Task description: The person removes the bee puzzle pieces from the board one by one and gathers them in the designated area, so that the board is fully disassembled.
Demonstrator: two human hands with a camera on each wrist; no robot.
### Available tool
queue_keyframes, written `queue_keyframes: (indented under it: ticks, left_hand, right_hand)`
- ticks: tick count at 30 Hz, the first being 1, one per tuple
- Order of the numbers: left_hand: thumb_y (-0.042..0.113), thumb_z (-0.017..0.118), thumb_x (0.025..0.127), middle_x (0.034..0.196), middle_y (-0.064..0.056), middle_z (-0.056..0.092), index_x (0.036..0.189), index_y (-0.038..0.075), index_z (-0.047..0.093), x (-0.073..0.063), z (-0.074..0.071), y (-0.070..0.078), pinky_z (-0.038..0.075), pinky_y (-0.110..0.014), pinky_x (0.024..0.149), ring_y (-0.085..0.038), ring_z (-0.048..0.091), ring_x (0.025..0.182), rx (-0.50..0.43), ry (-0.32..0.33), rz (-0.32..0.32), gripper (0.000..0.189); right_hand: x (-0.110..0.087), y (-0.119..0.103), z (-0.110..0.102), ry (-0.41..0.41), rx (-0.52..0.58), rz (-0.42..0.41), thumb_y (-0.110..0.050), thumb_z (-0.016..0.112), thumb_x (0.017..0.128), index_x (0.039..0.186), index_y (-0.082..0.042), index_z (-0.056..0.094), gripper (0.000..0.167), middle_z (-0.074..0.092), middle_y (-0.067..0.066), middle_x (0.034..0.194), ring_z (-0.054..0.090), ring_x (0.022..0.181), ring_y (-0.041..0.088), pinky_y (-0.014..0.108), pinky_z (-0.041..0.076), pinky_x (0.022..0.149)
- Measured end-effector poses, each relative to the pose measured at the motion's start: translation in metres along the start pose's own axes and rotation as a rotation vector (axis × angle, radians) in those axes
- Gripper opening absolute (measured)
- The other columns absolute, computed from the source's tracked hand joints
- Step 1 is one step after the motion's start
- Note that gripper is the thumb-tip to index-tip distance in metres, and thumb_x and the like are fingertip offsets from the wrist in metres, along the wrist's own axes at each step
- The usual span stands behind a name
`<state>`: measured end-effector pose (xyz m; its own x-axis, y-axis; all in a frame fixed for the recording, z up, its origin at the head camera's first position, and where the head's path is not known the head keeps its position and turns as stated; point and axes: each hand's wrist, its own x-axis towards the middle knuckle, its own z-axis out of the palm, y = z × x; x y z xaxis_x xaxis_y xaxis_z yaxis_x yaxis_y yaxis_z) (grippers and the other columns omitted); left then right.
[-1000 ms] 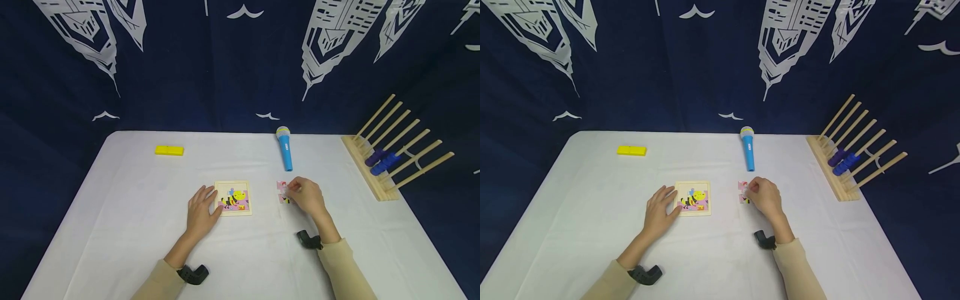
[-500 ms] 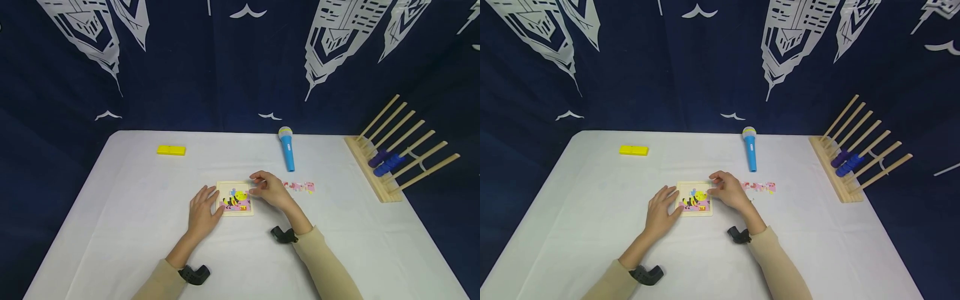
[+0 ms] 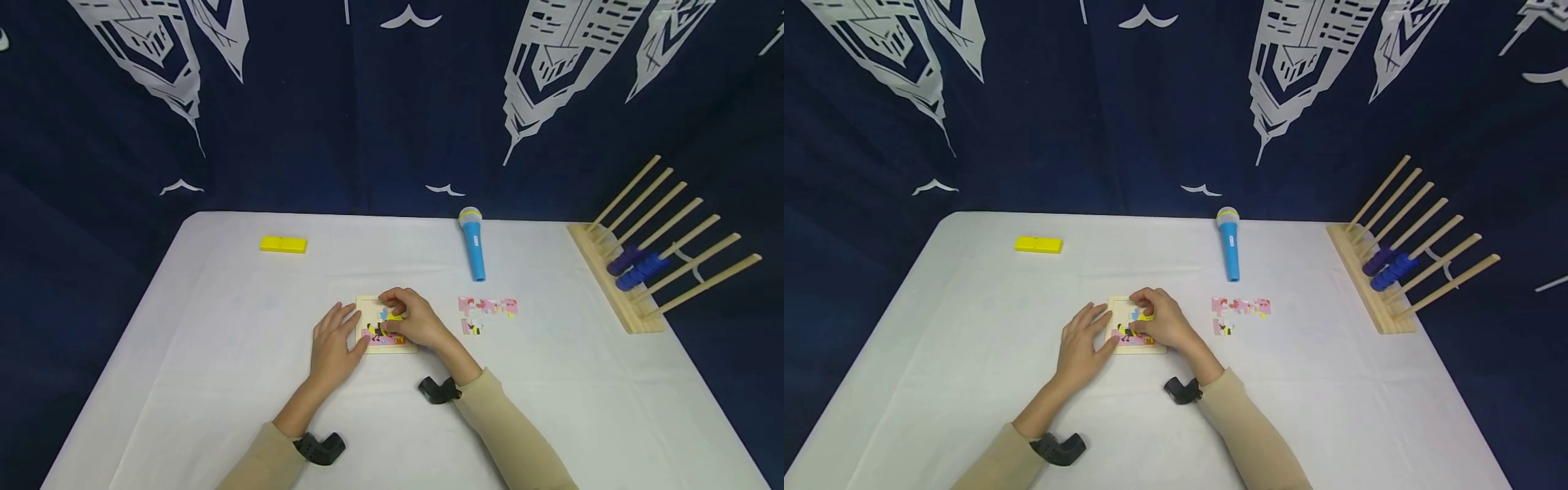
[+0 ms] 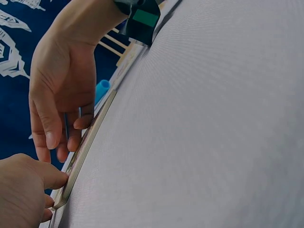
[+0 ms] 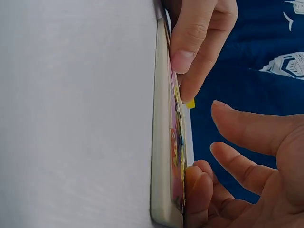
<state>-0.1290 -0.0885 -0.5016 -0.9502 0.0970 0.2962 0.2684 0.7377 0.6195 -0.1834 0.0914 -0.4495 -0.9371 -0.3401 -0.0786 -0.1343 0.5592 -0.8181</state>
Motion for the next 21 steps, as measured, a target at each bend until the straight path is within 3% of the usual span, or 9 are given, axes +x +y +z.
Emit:
queue_keyframes:
  ticks: [21]
  left_hand:
    - [0.02,0.074,0.083,0.14,-0.016,0.054,0.126,-0.003,0.062,-0.0003,0.0005,0.0019,0.029,-0.055,0.11,-0.036,0.036,0.14,-0.009,0.004,-0.005,0.05]
  right_hand:
    - [-0.0009,0.0041,0.0024,0.013,-0.024,0.012,-0.001,0.08,0.076,0.118,-0.006,0.065,0.045,0.061,0.009,0.108,0.056,0.091,0.019,0.035,0.049,0.086]
